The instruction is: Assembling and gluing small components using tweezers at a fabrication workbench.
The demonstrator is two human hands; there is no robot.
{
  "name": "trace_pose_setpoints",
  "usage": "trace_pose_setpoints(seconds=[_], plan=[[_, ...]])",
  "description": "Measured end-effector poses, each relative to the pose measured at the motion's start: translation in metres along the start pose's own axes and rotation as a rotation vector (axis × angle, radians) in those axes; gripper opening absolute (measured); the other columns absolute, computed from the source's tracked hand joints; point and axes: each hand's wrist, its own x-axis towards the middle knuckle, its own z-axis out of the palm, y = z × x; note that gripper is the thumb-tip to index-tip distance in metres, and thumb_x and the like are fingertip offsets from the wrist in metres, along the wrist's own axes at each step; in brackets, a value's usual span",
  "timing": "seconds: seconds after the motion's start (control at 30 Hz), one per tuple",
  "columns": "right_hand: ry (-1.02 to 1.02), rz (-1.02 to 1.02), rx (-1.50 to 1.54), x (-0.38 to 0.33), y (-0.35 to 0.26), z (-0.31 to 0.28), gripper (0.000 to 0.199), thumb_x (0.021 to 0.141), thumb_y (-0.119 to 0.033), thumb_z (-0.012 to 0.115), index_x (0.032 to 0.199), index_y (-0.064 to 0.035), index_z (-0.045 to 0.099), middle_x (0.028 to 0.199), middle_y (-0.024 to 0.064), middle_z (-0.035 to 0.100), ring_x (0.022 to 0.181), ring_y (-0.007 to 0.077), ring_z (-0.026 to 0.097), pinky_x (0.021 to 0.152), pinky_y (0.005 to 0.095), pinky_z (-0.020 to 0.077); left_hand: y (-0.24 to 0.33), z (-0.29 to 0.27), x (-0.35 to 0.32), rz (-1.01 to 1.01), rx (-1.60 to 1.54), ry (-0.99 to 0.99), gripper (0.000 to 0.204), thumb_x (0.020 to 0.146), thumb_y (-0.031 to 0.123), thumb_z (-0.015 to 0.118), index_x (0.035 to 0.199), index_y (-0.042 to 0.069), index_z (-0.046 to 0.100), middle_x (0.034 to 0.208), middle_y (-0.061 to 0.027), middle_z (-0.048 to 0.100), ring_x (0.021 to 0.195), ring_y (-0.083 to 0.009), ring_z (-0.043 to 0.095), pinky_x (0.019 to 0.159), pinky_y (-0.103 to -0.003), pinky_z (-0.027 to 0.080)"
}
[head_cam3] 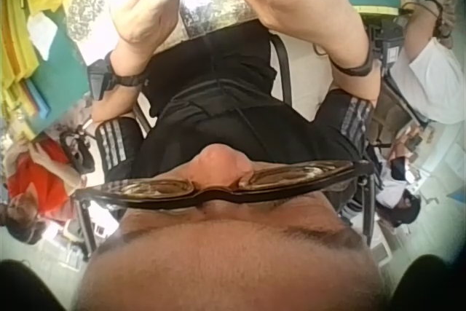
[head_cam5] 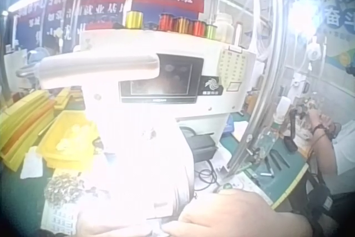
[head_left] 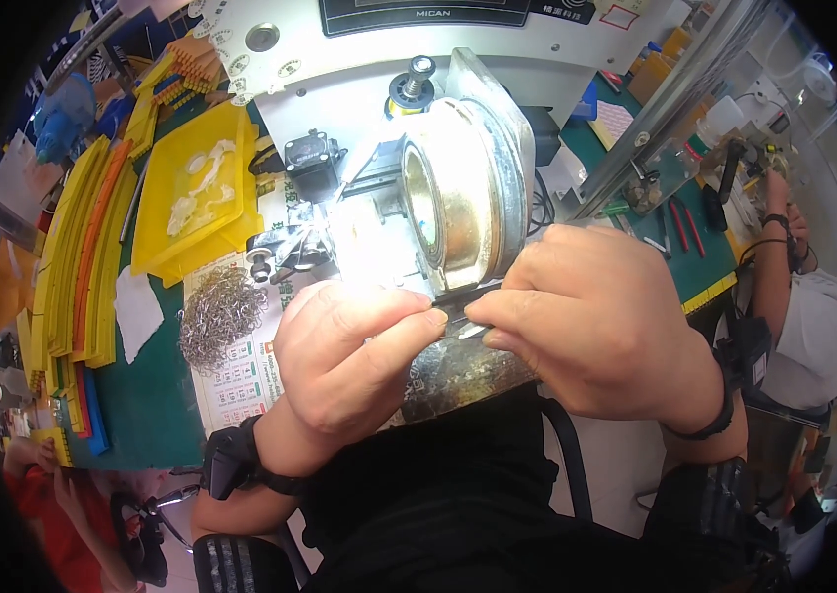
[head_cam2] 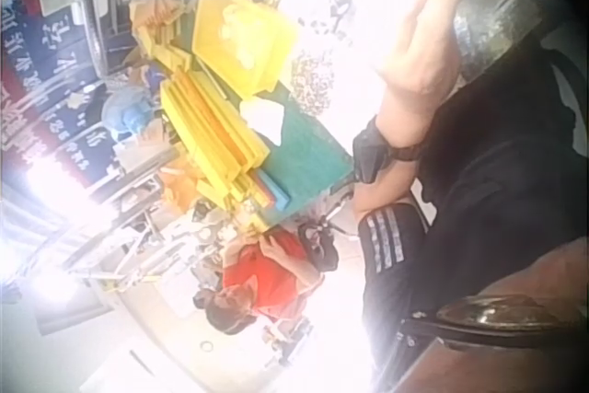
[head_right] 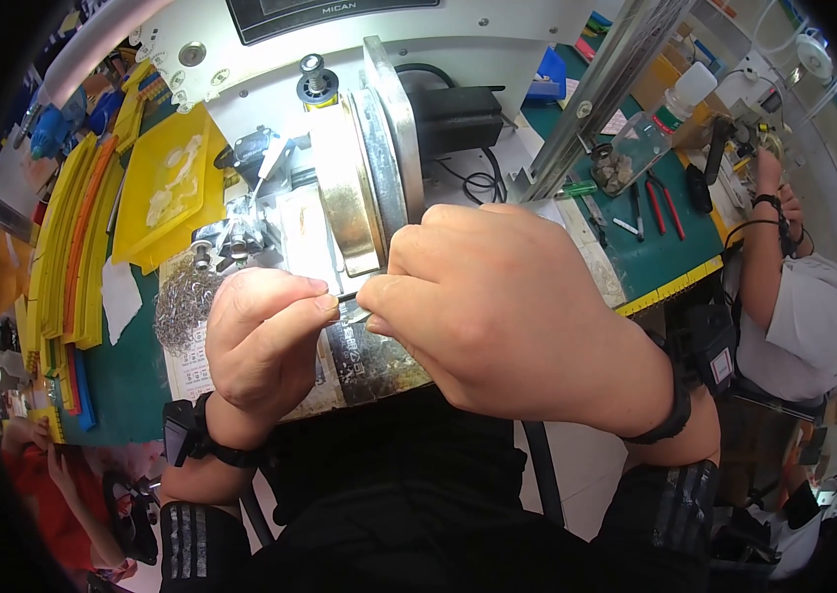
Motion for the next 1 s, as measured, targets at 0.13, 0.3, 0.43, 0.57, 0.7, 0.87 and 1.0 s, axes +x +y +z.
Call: trace_pose_setpoints(seconds=[0.13,0.3,0.43,0.57,0.7,0.87,1.0], plan=[[0.002,-0.008,0.016,0.001,0.001,0.002,0.02,0.075,-0.01,0.079,0.095,-0.0083,0.073,0.078,0.0053,0.062,0.067,0.0261,0.06,0.056,0.0383,0.043,0.0,0.0,-0.001,-0.004,0.0,0.002,0.032,0.07,-0.001,0.073,0.1,0.008,0.075,0.094,-0.0055,0.072,0.077,-0.0222,0.069,0.067,-0.034,0.051],[0.049,-0.01,0.036,0.0,0.004,0.003,0.021,0.075,-0.01,0.078,0.095,-0.0074,0.073,0.078,0.0061,0.063,0.067,0.0266,0.06,0.057,0.0381,0.0431,0.0,0.001,-0.001,-0.002,0.006,0.01,0.032,0.07,-0.001,0.074,0.1,0.008,0.076,0.094,-0.0055,0.073,0.077,-0.0221,0.069,0.066,-0.034,0.05],[0.081,0.005,0.064,-0.004,0.007,0.003,0.023,0.078,-0.009,0.077,0.1,-0.0051,0.073,0.078,0.0092,0.063,0.068,0.0279,0.06,0.059,0.0367,0.0439,-0.001,0.0,-0.001,-0.001,0.008,0.014,0.033,0.069,-0.002,0.074,0.1,0.008,0.075,0.094,-0.006,0.073,0.077,-0.0225,0.069,0.065,-0.034,0.05],[0.104,0.036,0.162,-0.008,0.006,-0.002,0.02,0.086,-0.016,0.076,0.103,-0.0054,0.071,0.082,0.0077,0.063,0.069,0.0249,0.06,0.059,0.0362,0.0456,-0.001,0.001,0.001,-0.005,-0.015,0.029,0.031,0.07,-0.002,0.075,0.099,0.007,0.074,0.094,-0.0066,0.073,0.077,-0.0231,0.069,0.065,-0.034,0.05],[0.089,0.247,0.461,-0.018,-0.008,0.0,0.028,0.086,-0.013,0.078,0.109,-0.002,0.069,0.085,0.0099,0.064,0.07,0.023,0.062,0.061,0.0335,0.0483,0.0,0.001,0.002,-0.024,-0.058,0.023,0.029,0.07,-0.002,0.078,0.098,0.006,0.073,0.094,-0.0074,0.072,0.076,-0.0239,0.07,0.064,-0.034,0.05],[0.146,0.317,0.528,-0.02,-0.009,0.03,0.025,0.081,-0.005,0.077,0.105,-0.0043,0.068,0.082,0.01,0.066,0.069,0.0256,0.065,0.062,0.0354,0.0496,0.002,0.001,0.003,-0.05,-0.059,-0.003,0.028,0.072,-0.001,0.079,0.097,0.007,0.072,0.093,-0.0075,0.072,0.075,-0.0241,0.069,0.064,-0.035,0.049],[0.204,0.25,0.547,-0.016,-0.004,0.041,0.02,0.079,-0.003,0.075,0.098,-0.0055,0.067,0.08,0.0095,0.066,0.07,0.0288,0.065,0.063,0.0371,0.0497,0.003,0.0,0.004,-0.112,-0.133,-0.029,0.021,0.078,0.0,0.079,0.096,0.006,0.071,0.092,-0.0077,0.072,0.075,-0.0245,0.068,0.064,-0.034,0.049]])
